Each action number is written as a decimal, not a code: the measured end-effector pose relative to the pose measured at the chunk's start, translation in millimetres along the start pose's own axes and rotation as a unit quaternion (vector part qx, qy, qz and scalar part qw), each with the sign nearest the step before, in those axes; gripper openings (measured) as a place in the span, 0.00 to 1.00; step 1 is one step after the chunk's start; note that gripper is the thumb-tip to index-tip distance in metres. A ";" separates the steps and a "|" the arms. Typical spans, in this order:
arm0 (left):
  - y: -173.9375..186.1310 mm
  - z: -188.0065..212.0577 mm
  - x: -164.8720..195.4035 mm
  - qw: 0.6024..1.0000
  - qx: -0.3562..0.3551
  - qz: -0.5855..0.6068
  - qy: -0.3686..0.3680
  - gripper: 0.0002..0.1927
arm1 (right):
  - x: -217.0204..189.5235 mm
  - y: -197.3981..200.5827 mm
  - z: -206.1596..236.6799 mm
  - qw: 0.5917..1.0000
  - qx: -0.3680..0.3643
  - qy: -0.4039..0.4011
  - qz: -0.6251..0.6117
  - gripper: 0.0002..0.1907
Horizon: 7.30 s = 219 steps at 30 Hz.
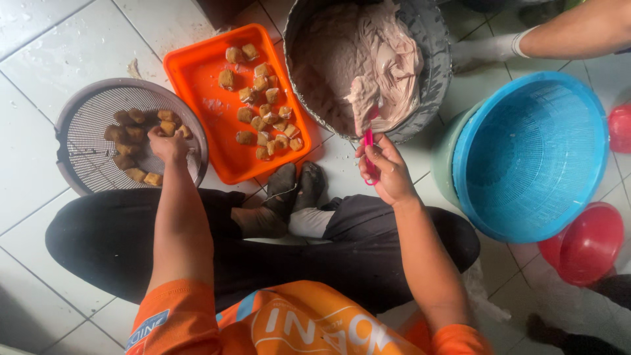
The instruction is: The person sits on the floor and repeatedly scoops a paste-like filling from a large bowl using a pink spatula. They place the filling onto small, square, fried food items held in their left hand and then transfer the filled items into an orange tray.
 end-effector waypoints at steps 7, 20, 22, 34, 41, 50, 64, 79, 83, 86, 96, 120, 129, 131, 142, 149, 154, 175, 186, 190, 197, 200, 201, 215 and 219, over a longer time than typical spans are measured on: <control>-8.7 -4.3 -13.4 0.999 -0.021 0.026 0.036 0.24 | -0.2 -17.8 -5.4 1.000 -0.021 0.010 0.010 0.08; -51.0 217.5 94.7 0.863 -0.396 0.268 -0.166 0.14 | -4.2 -57.6 -3.2 0.994 -0.019 0.078 0.069 0.10; -57.9 301.3 84.3 0.818 -0.498 0.231 -0.173 0.15 | -9.1 -59.5 0.8 0.990 -0.014 0.105 0.094 0.13; -62.1 378.0 61.5 0.743 -0.645 0.171 -0.057 0.18 | -5.9 -31.5 26.4 0.973 -0.012 0.178 0.148 0.11; -65.8 369.6 46.5 0.683 -0.705 0.189 0.036 0.17 | -8.4 -21.8 20.8 0.985 0.044 0.152 0.066 0.11; -55.6 322.4 99.6 0.831 -0.510 0.220 -0.023 0.16 | -6.6 -44.6 28.5 0.982 -0.016 0.104 0.159 0.22; 4.1 372.4 128.8 0.623 -0.698 0.295 -0.193 0.39 | -64.0 -63.3 32.4 0.741 -0.042 0.355 0.569 0.12; 57.7 335.1 176.5 0.790 -0.258 0.102 -0.546 0.23 | -84.8 -60.1 44.2 0.728 -0.012 0.361 0.583 0.10; 65.1 342.2 183.2 0.727 -0.105 -0.088 -0.673 0.29 | -84.4 -91.4 66.7 0.685 -0.065 0.431 0.584 0.10; 68.9 352.4 184.4 0.702 -0.076 -0.114 -0.699 0.28 | -82.3 -95.4 64.9 0.702 -0.062 0.396 0.588 0.12; 68.1 354.0 179.5 0.752 -0.352 0.142 -0.539 0.19 | -32.5 -68.9 39.1 0.926 -0.137 0.177 0.304 0.12; -13.3 39.1 91.9 0.940 0.001 0.231 -0.252 0.16 | -9.9 -2.8 6.5 0.998 0.036 0.005 0.059 0.19; -25.1 -15.2 -48.3 0.988 0.051 -0.099 0.107 0.29 | 51.8 47.4 -110.8 0.717 -0.144 0.148 0.666 0.13; -34.9 -16.6 -43.3 0.997 0.024 -0.071 0.019 0.24 | 67.8 48.9 -130.2 0.640 -0.172 0.143 0.735 0.12; -25.1 -12.1 -32.6 0.996 0.048 0.072 -0.007 0.15 | 88.9 27.2 -140.6 0.809 -0.275 -0.028 0.519 0.17; 17.3 10.5 10.7 0.943 0.192 0.243 -0.122 0.19 | 57.3 -1.7 -71.8 0.991 -0.019 -0.092 0.093 0.16; -33.2 126.8 87.6 0.928 -0.099 0.284 -0.219 0.19 | 22.8 -48.0 -35.7 0.995 -0.032 -0.070 -0.065 0.09; -23.0 377.9 73.8 0.844 -0.489 0.129 -0.177 0.20 | -7.8 -46.2 11.8 0.974 -0.020 0.151 0.166 0.09; -18.9 368.2 75.6 0.800 -0.569 0.136 -0.133 0.14 | -4.6 -39.2 12.9 0.990 0.004 0.130 0.049 0.10; -24.1 367.6 79.4 0.733 -0.651 0.128 -0.151 0.14 | -1.2 -43.7 10.7 0.996 -0.039 0.083 -0.003 0.11; -33.3 330.5 99.9 0.780 -0.579 0.228 -0.067 0.07 | -15.9 -58.1 15.0 0.978 -0.047 0.102 0.176 0.17; -22.3 322.7 118.0 0.803 -0.515 0.284 -0.100 0.09 | -15.4 -64.7 16.4 0.976 -0.051 0.086 0.195 0.26; -17.9 324.7 123.0 0.802 -0.506 0.296 -0.113 0.09 | -16.6 -66.9 16.2 0.969 -0.051 0.103 0.218 0.26; 29.9 353.4 156.9 0.666 -0.666 0.235 -0.240 0.37 | -84.0 -70.4 16.3 0.729 -0.041 0.385 0.564 0.15; 28.3 350.1 158.4 0.724 -0.605 0.207 -0.259 0.37 | -91.2 -68.2 26.1 0.686 -0.029 0.431 0.586 0.12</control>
Point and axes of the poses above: each hand's wrist, its own z-axis away from the middle knuckle, its own y-axis out of the back of the hand, x = y × z, the point moved 7 cm from there along -z, towards the middle knuckle, and after that the axes turned 15 degrees about y, right-handed, at the moved point
